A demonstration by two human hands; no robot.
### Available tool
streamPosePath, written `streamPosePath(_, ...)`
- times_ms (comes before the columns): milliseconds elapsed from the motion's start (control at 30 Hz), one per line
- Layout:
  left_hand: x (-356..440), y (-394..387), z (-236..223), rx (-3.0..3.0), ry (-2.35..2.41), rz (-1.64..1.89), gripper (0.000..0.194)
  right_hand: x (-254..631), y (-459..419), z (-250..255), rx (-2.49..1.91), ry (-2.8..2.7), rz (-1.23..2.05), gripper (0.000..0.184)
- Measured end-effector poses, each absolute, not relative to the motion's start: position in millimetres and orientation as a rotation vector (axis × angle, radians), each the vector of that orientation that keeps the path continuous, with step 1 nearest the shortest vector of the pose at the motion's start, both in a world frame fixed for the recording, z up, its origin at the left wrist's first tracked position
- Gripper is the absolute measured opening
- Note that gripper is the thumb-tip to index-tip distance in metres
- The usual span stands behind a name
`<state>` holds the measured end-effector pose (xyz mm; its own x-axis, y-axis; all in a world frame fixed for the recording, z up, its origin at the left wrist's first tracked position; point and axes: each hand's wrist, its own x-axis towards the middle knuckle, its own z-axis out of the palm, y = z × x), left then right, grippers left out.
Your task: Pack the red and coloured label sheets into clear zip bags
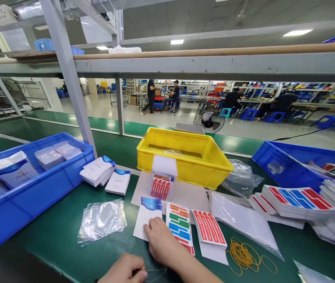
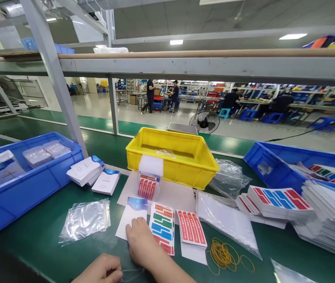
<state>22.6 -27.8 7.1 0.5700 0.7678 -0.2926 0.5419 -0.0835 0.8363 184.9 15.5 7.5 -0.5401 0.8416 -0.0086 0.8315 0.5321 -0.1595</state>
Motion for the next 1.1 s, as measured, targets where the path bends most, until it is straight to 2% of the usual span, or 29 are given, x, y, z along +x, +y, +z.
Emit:
streamPosePath(100, 22.6, -29.0, -3.3, 1.576, 1.087, 0.332, 0.034, 186.2, 14.9, 5.8, -1.463, -2.684, 0.217, 0.020)
streamPosePath(267, 28.4, -21.8, -3.4, 0.708, 0.980, 0.545, 0.073, 194.7, -3.2, 19.5, -1.365, -2.588, 0.185, 0.023)
streamPosePath(333, 28.7, -17.5, 0.5, 0.465, 0.888, 0.519, 0.068, 198.1, -16.6, 28.5, -1.103, -2.553, 0.221, 0.020)
streamPosePath(400, 26.9, -14.8, 4.1, 0.382, 0.807, 0.549, 0.048, 206.5, -24.4, 36.3, -0.905, -2.479, 0.284, 0.017)
streamPosePath(467, 23.8, -14.0, 7.2, 0.395, 0.748, 0.612, 0.035, 223.3, -21.0, 40.9, -1.070, -2.352, 0.306, 0.018)
streamPosePath(567, 21.8, -13.7, 13.3, 0.541, 0.640, 0.579, 0.040, 259.6, 1.1, 40.1, -1.770, -2.057, 0.221, 0.016)
streamPosePath(667, 29.3, -10.1, 23.6, 0.746, 0.531, 0.421, 0.045, 289.6, 24.1, 31.8, -2.014, -1.930, 0.174, 0.016)
streamPosePath(767, 49.3, -3.7, 35.5, 0.950, 0.484, 0.243, 0.049, 299.8, 34.1, 22.8, -2.042, -1.910, 0.201, 0.019)
streamPosePath(900, 84.5, 2.9, 42.4, 1.058, 0.411, 0.121, 0.052, 294.2, 33.7, 17.7, -2.005, -1.872, 0.227, 0.015)
streamPosePath(1000, 102.3, 5.9, 34.4, 1.059, 0.397, 0.105, 0.051, 294.5, 32.6, 19.1, -1.962, -1.789, 0.253, 0.008)
streamPosePath(1100, 107.5, 9.3, 16.0, 1.041, 0.447, 0.106, 0.045, 309.4, 32.2, 24.0, -1.894, -1.673, 0.341, 0.017)
